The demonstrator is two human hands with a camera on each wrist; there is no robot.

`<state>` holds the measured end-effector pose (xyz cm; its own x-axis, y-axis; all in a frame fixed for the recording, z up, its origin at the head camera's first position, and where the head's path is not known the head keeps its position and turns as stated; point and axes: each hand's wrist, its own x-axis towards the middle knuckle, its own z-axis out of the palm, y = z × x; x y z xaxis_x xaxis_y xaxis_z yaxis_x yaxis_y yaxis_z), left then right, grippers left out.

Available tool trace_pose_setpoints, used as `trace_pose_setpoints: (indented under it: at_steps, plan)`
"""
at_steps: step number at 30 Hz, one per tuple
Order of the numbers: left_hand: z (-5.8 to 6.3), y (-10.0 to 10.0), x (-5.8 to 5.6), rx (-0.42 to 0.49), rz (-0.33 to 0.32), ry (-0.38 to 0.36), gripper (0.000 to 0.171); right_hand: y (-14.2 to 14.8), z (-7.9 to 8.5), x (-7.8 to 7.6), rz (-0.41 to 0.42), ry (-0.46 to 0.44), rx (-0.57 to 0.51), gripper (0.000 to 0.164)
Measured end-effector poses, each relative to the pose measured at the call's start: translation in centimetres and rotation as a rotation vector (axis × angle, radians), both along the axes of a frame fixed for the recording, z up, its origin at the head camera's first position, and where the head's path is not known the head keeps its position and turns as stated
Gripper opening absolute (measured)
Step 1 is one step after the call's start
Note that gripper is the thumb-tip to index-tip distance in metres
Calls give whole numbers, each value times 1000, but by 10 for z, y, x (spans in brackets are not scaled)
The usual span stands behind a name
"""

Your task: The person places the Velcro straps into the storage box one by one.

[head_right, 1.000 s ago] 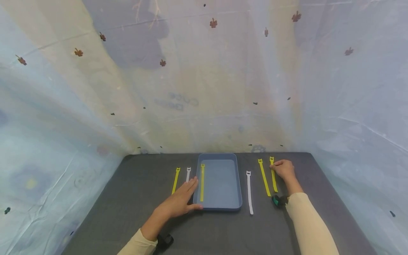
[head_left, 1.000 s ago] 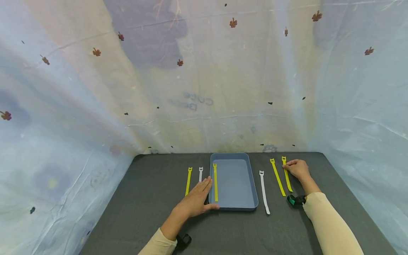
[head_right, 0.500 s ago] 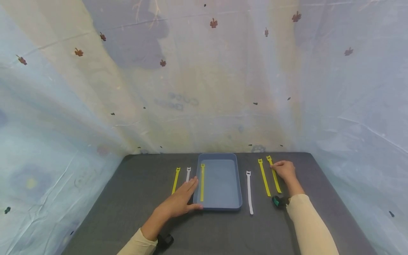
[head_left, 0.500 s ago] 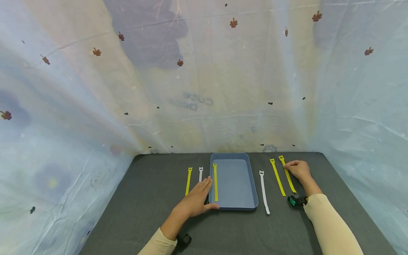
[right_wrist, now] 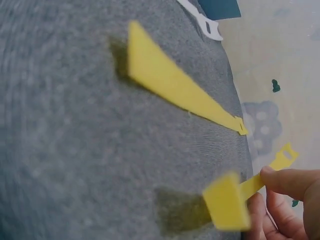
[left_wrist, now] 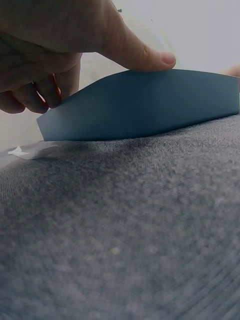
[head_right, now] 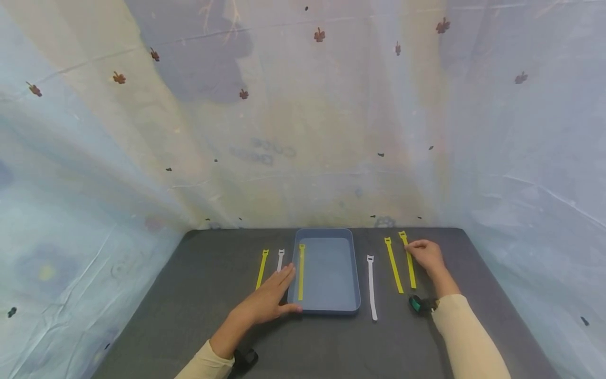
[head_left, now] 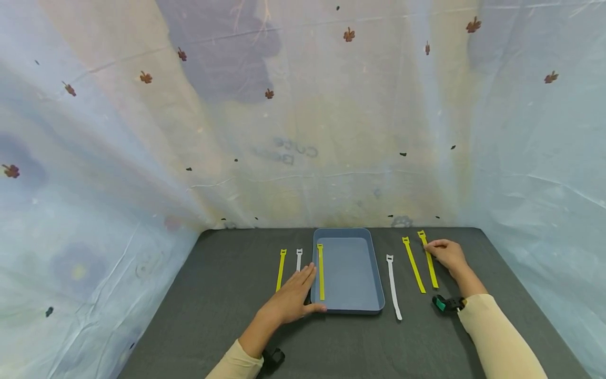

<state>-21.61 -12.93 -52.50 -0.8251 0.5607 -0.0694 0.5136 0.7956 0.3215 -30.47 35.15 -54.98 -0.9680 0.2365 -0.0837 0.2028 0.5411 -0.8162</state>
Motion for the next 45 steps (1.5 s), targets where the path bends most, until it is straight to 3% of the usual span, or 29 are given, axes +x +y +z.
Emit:
trace_pose_setpoints:
  at_steps: [15,24,32,45]
  plan:
    - [-2,-1,-1,2,-5,9,109,-6,13,2,5,57,-37,32]
    - [-2,-1,-1,-6,-7,17,109,-19,28,4,5,124,8,31]
    - [-2,-1,0,10,-12,22,108,-35,48,13,91,195,48,42]
    - [0,-2,3,29,-12,16,108,-70,71,20,189,226,-40,41]
